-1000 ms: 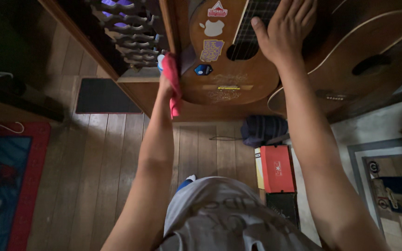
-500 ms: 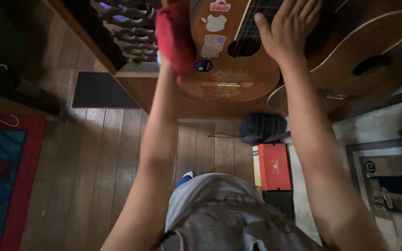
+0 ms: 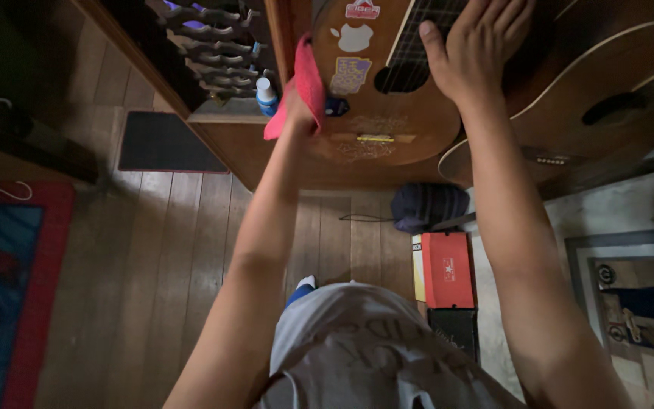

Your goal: The person carries a black mat to a doorway, then picks up a red cloth and uses it to wipe the body and soundhole area of an acoustic guitar.

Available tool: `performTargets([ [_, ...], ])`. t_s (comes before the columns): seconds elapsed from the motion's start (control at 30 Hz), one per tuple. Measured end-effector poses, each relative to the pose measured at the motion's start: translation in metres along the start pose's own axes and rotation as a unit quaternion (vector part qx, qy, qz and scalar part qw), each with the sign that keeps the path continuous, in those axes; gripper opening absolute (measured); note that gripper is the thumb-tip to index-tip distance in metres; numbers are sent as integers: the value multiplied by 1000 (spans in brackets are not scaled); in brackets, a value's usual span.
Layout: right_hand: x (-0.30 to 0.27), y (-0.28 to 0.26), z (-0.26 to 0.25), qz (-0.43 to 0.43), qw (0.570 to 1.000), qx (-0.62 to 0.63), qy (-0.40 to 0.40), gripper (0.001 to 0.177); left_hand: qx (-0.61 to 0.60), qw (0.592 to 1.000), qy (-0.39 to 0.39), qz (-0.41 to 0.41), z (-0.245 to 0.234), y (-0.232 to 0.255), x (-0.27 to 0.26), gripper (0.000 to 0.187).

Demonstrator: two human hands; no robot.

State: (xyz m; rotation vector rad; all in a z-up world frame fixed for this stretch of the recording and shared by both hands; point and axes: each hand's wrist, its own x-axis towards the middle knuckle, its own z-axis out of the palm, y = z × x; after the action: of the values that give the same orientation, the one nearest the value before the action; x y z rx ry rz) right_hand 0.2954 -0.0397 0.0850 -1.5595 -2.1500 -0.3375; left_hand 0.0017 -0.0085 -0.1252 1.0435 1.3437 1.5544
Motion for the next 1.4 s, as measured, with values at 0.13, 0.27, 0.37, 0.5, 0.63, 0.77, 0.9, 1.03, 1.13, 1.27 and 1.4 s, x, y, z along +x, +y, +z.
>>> performTargets([
  [0.13,0,2,4,7,1000,-3,-8,110,100,993,-39,54,-22,-37,12,46],
  [0.27,0,3,5,22,999,3,-24,110,163,980,-36,113,-39,-46,9,43],
  [0.37,-1,7,9,-1,1000,0,-4,111,129,986,-34,104,-49,-48,-3,44],
  [0.5,1,6,8,-22,999,-13,28,111,76,992,-25,94,-59,-49,-14,46],
  [0.63,0,0,2,1,1000,-14,12,110,-6,993,-12,113,-62,-80,-11,48],
  [0.77,-2,-3,0,-9,999,-39,37,113,-22,985,-12,169,-77,-116,6,48],
  [0.9,0,-5,-5,13,999,-32,8,112,10,994,-32,100,-68,-103,-3,46],
  [1.03,0,-4,-1,21,1000,-23,1,112,18,997,-49,62,-63,-81,-25,45],
  [1.13,2,0,4,-12,997,-73,38,111,11,997,-58,46,-55,-72,-34,44],
  [1.27,0,-3,1,-1,997,-59,39,111,-7,997,-75,17,-40,-70,-46,43],
  [1.4,-1,-9,-4,13,999,-22,30,111,-42,994,-101,-12,-24,-88,-45,42],
])
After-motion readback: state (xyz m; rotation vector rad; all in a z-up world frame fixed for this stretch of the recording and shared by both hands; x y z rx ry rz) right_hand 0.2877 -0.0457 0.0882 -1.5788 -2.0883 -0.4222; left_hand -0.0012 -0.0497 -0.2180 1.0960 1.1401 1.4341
